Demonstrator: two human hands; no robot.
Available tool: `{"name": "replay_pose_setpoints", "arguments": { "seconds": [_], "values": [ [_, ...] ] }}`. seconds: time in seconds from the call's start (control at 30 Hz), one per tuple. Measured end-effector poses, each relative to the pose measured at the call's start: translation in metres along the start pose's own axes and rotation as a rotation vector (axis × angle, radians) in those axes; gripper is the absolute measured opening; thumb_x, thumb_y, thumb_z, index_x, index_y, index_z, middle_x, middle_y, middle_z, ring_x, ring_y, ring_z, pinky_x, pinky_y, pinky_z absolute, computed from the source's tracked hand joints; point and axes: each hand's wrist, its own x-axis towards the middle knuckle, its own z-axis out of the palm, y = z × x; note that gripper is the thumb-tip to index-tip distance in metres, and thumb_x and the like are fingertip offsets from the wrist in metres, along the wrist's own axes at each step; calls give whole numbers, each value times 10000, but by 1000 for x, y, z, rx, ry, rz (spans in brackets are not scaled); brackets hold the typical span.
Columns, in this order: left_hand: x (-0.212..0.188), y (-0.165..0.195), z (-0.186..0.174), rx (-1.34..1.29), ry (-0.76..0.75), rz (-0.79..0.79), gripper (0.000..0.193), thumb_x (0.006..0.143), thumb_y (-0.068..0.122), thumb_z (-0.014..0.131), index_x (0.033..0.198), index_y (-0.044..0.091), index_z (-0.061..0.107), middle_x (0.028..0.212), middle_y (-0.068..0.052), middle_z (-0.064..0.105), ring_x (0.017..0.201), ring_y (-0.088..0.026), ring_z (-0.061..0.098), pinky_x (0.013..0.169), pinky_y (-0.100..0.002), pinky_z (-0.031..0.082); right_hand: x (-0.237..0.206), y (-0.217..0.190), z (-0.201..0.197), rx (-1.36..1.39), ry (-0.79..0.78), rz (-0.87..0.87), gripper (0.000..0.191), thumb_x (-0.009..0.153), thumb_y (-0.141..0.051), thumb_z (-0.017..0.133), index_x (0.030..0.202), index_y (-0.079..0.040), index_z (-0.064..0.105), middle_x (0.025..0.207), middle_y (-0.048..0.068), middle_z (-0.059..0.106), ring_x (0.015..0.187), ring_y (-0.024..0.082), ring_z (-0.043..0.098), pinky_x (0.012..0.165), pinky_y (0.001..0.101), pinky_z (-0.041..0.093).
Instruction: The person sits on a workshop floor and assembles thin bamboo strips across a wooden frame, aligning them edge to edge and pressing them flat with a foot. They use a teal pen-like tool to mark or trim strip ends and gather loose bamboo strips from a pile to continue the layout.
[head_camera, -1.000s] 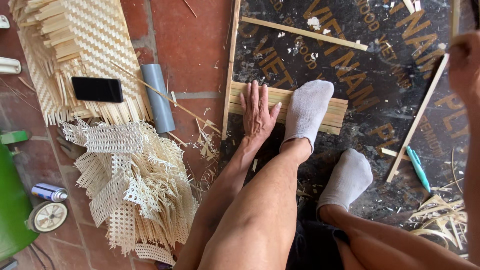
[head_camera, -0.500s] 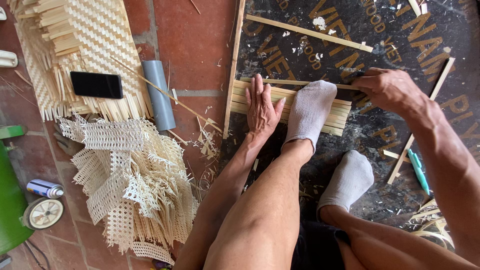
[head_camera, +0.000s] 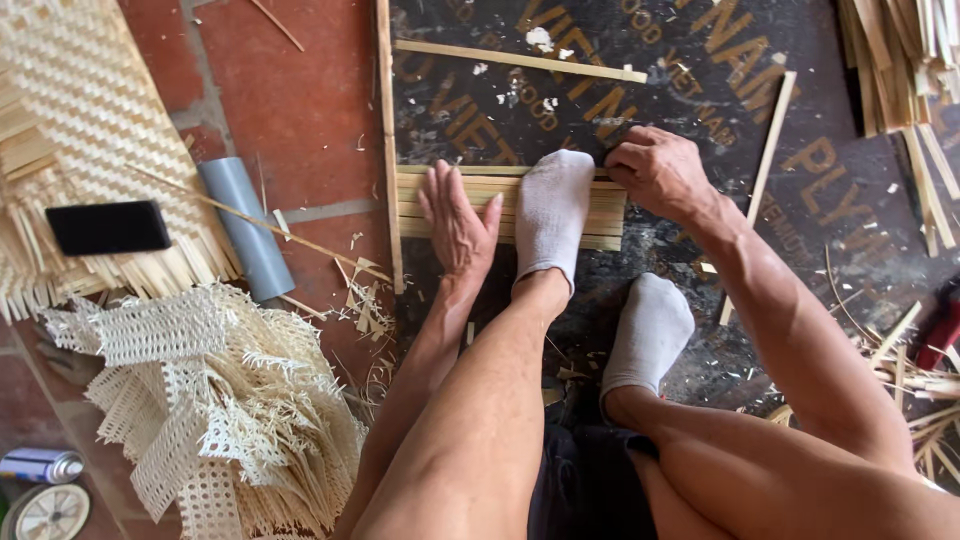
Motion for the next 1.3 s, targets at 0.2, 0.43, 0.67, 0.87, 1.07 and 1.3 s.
{"name": "replay_pose_setpoints", "arguments": {
  "seconds": [0.2,0.43,0.67,0.87,1.07,1.3],
  "values": [
    [-2,-2,2,49,-28,-5,781,1055,501,572,1556,-48,332,1650,-268,308,1563,-416,265,1293,-590,160,-8,12,5,47,-24,8,86,865,-132,754,945,-105,768,894,53,692,877,255,674,757,393,573],
    [-6,-7,9,76,-29,-4,771,1068,528,536,1551,-48,364,1654,-256,303,1569,-409,256,1302,-582,154,-40,140,-68,-501,499,174,109,908,-26,665,983,-85,719,898,66,682,826,212,632,692,353,519],
    [-6,-7,11,119,-77,-32,792,1060,561,466,1572,-34,359,1675,-244,258,1578,-393,205,1296,-577,108,-58,193,-99,-843,116,417,222,1004,-231,672,916,-36,736,724,75,653,643,179,622,564,355,498],
    [1,-1,0,126,-103,-44,737,1051,526,519,1529,-27,421,1651,-254,300,1554,-396,240,1285,-576,151,-66,193,-123,-447,222,492,136,909,-86,684,924,-22,803,769,117,705,692,214,656,663,393,548],
    [16,7,-11,98,-38,21,605,1021,427,657,1381,-39,519,1568,-278,373,1519,-434,288,1273,-602,230,-81,163,-137,541,408,489,130,1026,31,619,1101,23,725,937,80,704,806,95,620,740,279,523],
    [26,0,-4,-21,106,52,553,945,305,753,1306,-30,501,1561,-298,353,1476,-493,345,1218,-633,297,-10,83,-37,273,60,160,138,980,-52,753,1115,-61,775,863,69,675,854,182,627,808,352,528]
  ]
}}
